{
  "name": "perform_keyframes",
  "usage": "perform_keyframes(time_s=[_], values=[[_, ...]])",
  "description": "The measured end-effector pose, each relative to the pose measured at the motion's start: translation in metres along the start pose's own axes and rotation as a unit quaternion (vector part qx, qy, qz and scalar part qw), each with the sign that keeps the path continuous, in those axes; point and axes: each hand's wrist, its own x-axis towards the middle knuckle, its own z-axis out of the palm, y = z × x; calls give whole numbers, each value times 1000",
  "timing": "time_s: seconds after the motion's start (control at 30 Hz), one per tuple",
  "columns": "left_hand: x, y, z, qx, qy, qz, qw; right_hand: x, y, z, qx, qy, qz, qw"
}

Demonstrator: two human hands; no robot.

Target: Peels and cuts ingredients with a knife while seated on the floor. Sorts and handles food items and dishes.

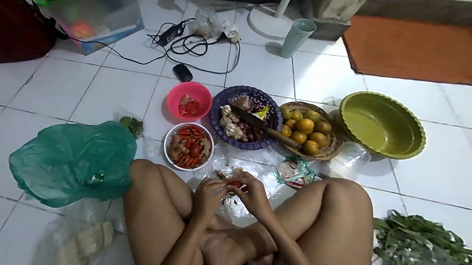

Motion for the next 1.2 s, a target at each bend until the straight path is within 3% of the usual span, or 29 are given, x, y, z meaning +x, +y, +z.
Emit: perform_keyframes(time_s=[0.3,0.5,0.6,0.7,0.8,0.93,1.03,1.13,1.2], values=[[-4,-2,13,-25,-1,28,999,-3,2,-2,-44,20,-4,999],[-1,-4,14,-49,-39,91,994,4,2,-22,-6,-74,88,993],[-5,-5,12,-61,-82,102,990,12,3,-37,75,-46,154,984],[-6,-10,13,-55,-73,100,991,26,-9,-57,101,-17,165,981],[0,-11,10,-11,-84,64,994,53,-30,-69,55,-32,132,989],[9,-4,7,46,-147,-35,987,108,-83,-67,-82,-42,7,996],[7,-12,12,55,-106,-8,993,147,-126,-58,-75,5,-114,991],[7,-7,8,69,-86,-31,993,164,-159,-58,-47,34,-139,989],[6,-6,8,71,-70,-26,995,162,-152,-61,-54,62,-141,987]])
